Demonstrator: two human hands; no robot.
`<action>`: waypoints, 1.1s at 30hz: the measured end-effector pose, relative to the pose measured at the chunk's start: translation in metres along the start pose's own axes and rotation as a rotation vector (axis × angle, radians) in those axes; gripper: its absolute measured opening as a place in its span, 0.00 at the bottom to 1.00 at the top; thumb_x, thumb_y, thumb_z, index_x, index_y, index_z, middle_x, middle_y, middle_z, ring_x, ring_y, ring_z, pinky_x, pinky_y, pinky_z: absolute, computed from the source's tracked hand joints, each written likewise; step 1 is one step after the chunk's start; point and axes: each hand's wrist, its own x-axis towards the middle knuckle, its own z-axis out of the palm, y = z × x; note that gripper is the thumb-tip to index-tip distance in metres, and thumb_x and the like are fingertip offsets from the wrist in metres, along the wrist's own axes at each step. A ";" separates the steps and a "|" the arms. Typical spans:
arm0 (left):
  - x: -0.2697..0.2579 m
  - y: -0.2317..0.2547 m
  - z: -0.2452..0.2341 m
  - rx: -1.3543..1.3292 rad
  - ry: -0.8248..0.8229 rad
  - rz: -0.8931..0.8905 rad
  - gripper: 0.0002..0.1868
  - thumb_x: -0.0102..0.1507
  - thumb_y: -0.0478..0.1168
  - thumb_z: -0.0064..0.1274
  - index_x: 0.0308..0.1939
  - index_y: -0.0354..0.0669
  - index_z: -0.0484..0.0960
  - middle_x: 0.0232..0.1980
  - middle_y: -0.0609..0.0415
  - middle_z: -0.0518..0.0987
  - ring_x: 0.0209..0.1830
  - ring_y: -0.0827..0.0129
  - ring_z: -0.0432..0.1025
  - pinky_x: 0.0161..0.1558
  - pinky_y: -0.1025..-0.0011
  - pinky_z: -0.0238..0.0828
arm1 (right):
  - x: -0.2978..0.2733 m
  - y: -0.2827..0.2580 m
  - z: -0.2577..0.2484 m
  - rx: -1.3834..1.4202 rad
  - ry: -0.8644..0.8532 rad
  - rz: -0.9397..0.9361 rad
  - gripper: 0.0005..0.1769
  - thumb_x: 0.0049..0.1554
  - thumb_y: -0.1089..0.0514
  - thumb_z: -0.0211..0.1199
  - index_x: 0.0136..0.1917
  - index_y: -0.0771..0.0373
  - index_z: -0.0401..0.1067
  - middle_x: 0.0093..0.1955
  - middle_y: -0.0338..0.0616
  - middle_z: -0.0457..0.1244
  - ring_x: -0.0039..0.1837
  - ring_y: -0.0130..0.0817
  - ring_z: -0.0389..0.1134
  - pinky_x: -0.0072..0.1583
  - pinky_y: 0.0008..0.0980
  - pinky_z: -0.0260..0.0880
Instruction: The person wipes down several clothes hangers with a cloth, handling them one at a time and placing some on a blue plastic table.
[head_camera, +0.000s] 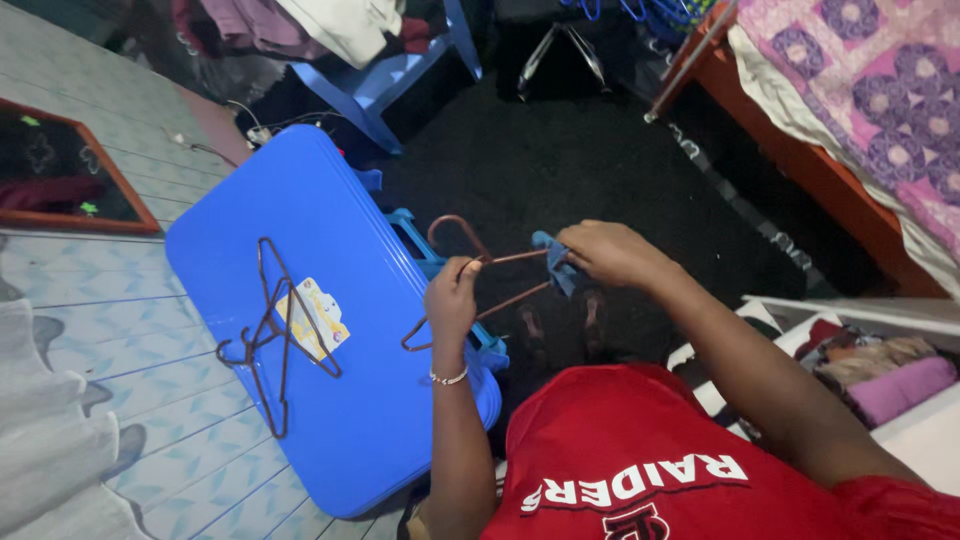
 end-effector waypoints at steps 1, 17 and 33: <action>0.000 -0.005 -0.004 0.005 0.004 -0.091 0.15 0.66 0.51 0.55 0.44 0.45 0.86 0.36 0.47 0.84 0.35 0.56 0.79 0.37 0.62 0.72 | 0.002 0.005 -0.001 -0.007 0.002 -0.011 0.11 0.61 0.53 0.56 0.52 0.58 0.75 0.49 0.47 0.67 0.56 0.46 0.67 0.56 0.48 0.68; -0.023 -0.021 0.097 -0.744 0.034 -0.224 0.18 0.74 0.50 0.45 0.46 0.37 0.79 0.33 0.52 0.82 0.29 0.68 0.78 0.32 0.70 0.72 | 0.063 0.049 0.022 1.610 0.907 -0.132 0.16 0.72 0.52 0.42 0.57 0.63 0.68 0.50 0.38 0.67 0.52 0.28 0.70 0.58 0.31 0.73; -0.040 0.075 0.089 -0.182 0.013 0.136 0.15 0.73 0.43 0.44 0.39 0.35 0.77 0.35 0.40 0.76 0.35 0.51 0.73 0.39 0.59 0.68 | 0.048 0.027 0.039 1.686 0.577 -0.030 0.18 0.68 0.51 0.42 0.50 0.63 0.68 0.41 0.39 0.67 0.43 0.29 0.70 0.49 0.29 0.74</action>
